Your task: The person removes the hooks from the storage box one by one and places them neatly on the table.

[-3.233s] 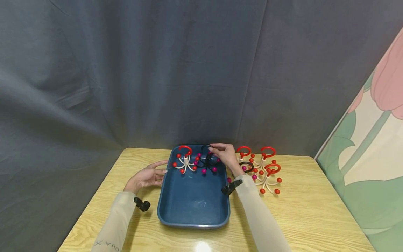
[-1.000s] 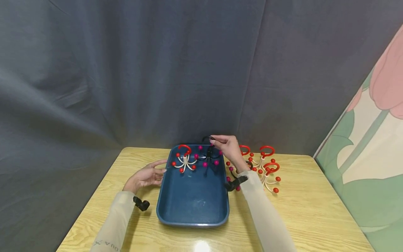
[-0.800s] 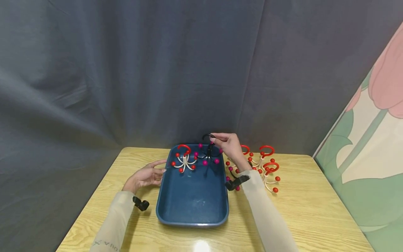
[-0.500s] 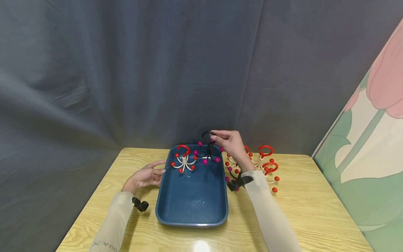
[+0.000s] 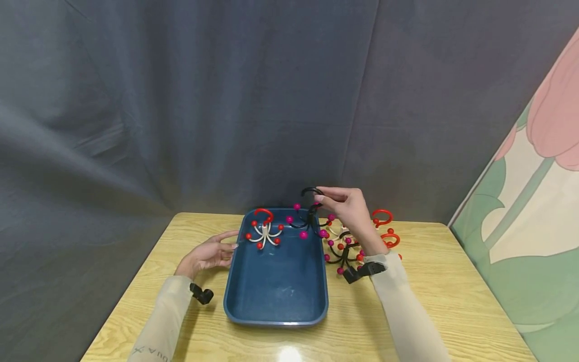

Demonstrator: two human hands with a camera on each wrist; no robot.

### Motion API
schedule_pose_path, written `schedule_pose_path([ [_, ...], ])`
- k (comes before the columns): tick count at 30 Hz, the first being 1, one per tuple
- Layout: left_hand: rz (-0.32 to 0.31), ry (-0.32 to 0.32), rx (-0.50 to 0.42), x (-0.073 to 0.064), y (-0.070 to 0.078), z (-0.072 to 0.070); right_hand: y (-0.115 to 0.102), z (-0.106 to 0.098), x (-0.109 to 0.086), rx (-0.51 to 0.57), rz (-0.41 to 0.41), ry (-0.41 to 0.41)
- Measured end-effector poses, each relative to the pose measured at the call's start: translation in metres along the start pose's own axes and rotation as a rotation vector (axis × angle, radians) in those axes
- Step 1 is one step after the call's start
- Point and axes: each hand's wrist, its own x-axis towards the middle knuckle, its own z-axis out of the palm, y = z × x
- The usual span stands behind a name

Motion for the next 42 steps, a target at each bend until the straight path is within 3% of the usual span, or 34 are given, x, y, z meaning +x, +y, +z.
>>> schedule_pose_path([
  [7, -0.001, -0.009, 0.003, 0.0, -0.001, 0.001, -0.012, -0.013, -0.019, -0.1, -0.013, 0.012],
  [18, 0.008, -0.015, 0.011, -0.002, -0.004, 0.0, -0.019, -0.031, -0.049, -0.142, -0.019, 0.008],
  [23, -0.003, 0.002, -0.011, -0.002, -0.002, 0.001, -0.016, -0.038, -0.06, -0.181, -0.031, 0.029],
  [30, -0.005, 0.0, -0.024, -0.004, 0.0, 0.005, -0.009, -0.048, -0.076, -0.153, -0.045, 0.023],
  [35, -0.004, -0.015, -0.034, -0.005, -0.001, 0.007, -0.003, -0.056, -0.091, -0.169, -0.008, 0.029],
  [42, -0.005, 0.014, -0.027, -0.001, -0.002, 0.005, 0.007, -0.065, -0.111, -0.176, 0.01, 0.027],
])
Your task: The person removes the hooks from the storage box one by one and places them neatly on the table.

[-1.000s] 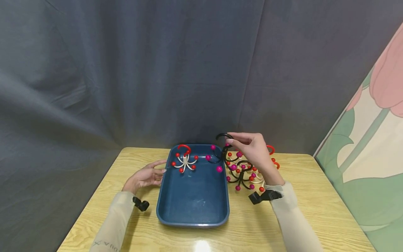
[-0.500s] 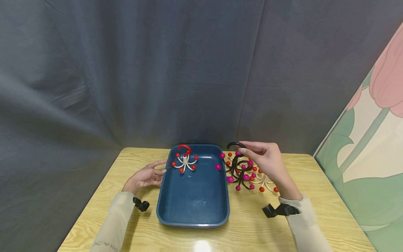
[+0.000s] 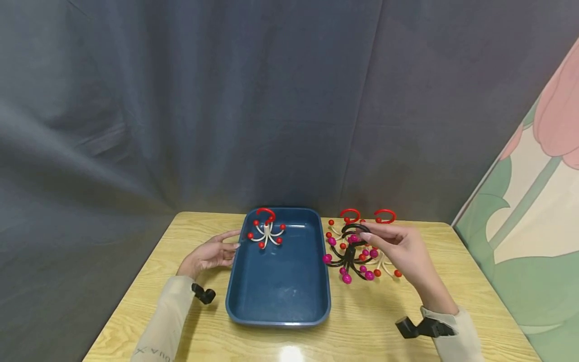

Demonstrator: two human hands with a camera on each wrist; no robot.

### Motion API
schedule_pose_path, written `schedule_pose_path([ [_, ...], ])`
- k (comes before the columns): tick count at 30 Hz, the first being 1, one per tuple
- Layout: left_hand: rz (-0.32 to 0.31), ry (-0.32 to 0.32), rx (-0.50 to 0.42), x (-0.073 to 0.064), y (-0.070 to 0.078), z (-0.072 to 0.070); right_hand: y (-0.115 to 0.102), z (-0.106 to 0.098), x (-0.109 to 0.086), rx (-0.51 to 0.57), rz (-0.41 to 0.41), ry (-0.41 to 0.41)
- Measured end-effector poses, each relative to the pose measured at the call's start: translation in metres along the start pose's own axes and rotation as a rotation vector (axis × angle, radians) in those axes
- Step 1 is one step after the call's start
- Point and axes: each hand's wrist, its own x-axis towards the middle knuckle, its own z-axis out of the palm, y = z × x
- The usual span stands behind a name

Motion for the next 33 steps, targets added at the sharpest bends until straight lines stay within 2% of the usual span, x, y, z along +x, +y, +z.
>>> schedule_pose_path([
  [7, -0.001, -0.006, 0.005, 0.003, -0.004, -0.005, 0.015, 0.0, -0.015, -0.02, -0.013, 0.01],
  [20, 0.0, -0.003, 0.015, 0.003, -0.004, -0.004, 0.043, 0.007, -0.038, -0.02, 0.061, -0.001],
  [28, -0.005, 0.003, -0.002, -0.001, 0.001, 0.002, 0.059, 0.014, -0.042, -0.019, 0.009, 0.017],
  [33, -0.009, -0.001, -0.002, -0.006, 0.005, 0.005, 0.07, 0.018, -0.042, -0.006, 0.007, 0.02],
])
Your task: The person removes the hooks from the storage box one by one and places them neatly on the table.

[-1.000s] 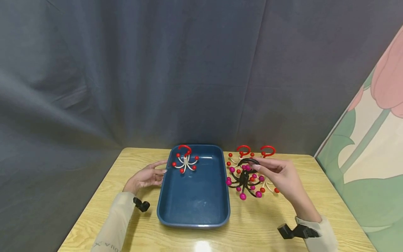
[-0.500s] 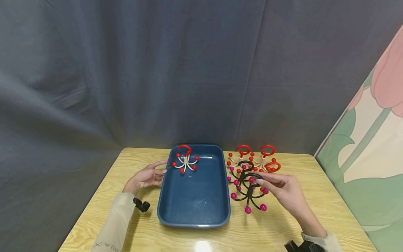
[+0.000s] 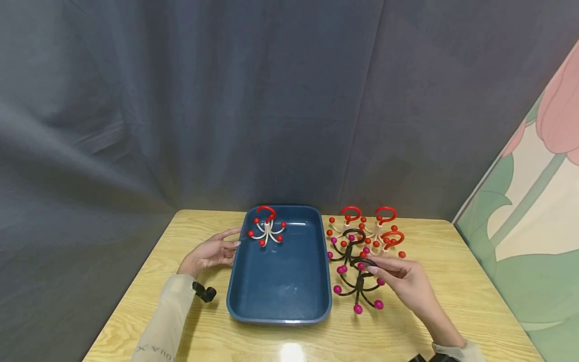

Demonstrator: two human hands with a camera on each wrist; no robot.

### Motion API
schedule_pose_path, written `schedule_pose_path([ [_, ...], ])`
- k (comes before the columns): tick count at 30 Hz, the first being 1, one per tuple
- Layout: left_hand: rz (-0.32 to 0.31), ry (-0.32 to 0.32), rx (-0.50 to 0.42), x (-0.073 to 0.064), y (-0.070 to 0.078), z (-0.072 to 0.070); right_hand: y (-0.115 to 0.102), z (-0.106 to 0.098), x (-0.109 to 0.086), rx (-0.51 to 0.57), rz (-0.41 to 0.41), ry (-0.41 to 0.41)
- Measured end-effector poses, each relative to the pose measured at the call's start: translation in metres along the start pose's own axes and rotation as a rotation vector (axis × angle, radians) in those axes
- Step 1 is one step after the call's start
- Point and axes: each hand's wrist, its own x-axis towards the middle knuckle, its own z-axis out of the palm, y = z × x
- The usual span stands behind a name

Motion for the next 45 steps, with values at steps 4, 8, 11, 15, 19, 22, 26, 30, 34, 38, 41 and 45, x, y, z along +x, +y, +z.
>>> schedule_pose_path([
  [4, 0.006, -0.002, 0.0, 0.0, 0.001, -0.001, 0.007, 0.004, 0.001, 0.021, 0.02, -0.002],
  [8, 0.003, -0.003, 0.002, 0.003, -0.002, -0.003, 0.013, 0.008, 0.003, 0.031, 0.047, -0.007],
  [11, 0.003, -0.007, 0.004, 0.005, -0.004, -0.005, 0.018, 0.01, 0.005, 0.015, 0.064, -0.007],
  [15, 0.008, -0.006, 0.009, 0.007, -0.006, -0.008, 0.023, 0.011, 0.008, -0.013, 0.09, -0.003],
  [19, 0.01, 0.001, 0.013, 0.007, -0.006, -0.008, 0.026, 0.011, 0.01, -0.003, 0.109, -0.013],
  [22, 0.006, 0.004, 0.016, 0.007, -0.006, -0.008, 0.028, 0.011, 0.011, 0.014, 0.111, -0.023],
  [26, 0.003, 0.006, 0.018, 0.007, -0.006, -0.008, 0.03, 0.012, 0.014, 0.021, 0.103, -0.022],
  [30, 0.011, 0.002, 0.022, 0.007, -0.007, -0.008, 0.032, 0.013, 0.016, 0.042, 0.09, -0.025],
  [34, 0.012, 0.004, 0.014, 0.007, -0.008, -0.008, 0.034, 0.014, 0.018, 0.054, 0.095, -0.022],
  [38, 0.016, 0.004, 0.005, 0.007, -0.008, -0.008, 0.034, 0.015, 0.021, 0.061, 0.087, -0.017],
  [41, 0.016, 0.001, 0.0, 0.007, -0.008, -0.008, 0.034, 0.016, 0.022, 0.059, 0.077, -0.012],
  [45, 0.013, -0.003, 0.002, 0.008, -0.008, -0.007, 0.034, 0.015, 0.023, 0.054, 0.09, -0.007],
])
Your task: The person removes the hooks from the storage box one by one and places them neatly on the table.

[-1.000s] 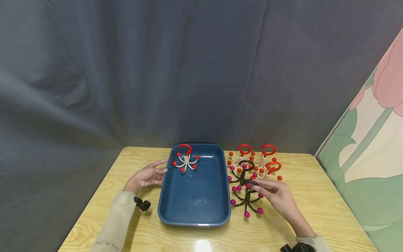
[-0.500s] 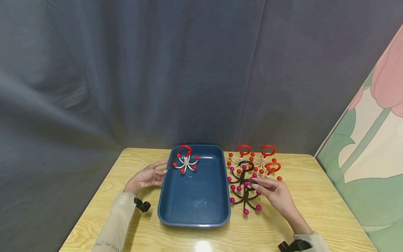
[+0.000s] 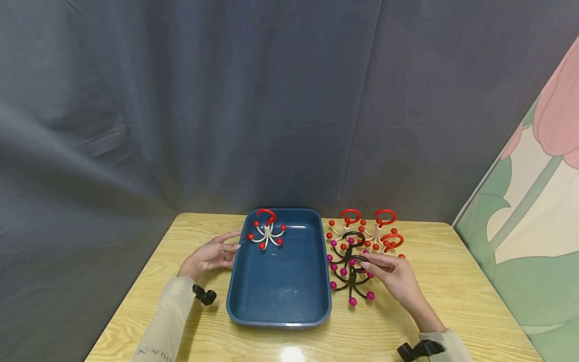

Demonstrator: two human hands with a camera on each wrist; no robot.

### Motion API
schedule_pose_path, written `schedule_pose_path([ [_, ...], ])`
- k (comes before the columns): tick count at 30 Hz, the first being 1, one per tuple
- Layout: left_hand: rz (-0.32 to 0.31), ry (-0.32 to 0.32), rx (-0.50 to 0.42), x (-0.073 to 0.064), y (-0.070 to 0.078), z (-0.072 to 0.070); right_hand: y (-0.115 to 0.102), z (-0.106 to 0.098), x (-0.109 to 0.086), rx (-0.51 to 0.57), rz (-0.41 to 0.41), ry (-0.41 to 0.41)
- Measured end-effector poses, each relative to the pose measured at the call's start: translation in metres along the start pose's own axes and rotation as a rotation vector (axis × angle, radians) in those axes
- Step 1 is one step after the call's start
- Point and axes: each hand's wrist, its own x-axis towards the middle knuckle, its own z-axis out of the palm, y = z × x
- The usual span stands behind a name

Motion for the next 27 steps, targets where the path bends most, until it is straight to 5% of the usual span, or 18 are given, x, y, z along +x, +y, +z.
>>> schedule_pose_path([
  [27, -0.003, 0.006, 0.0, -0.0007, -0.0007, -0.0002, 0.0049, -0.0052, 0.0022, 0.027, 0.001, -0.041],
])
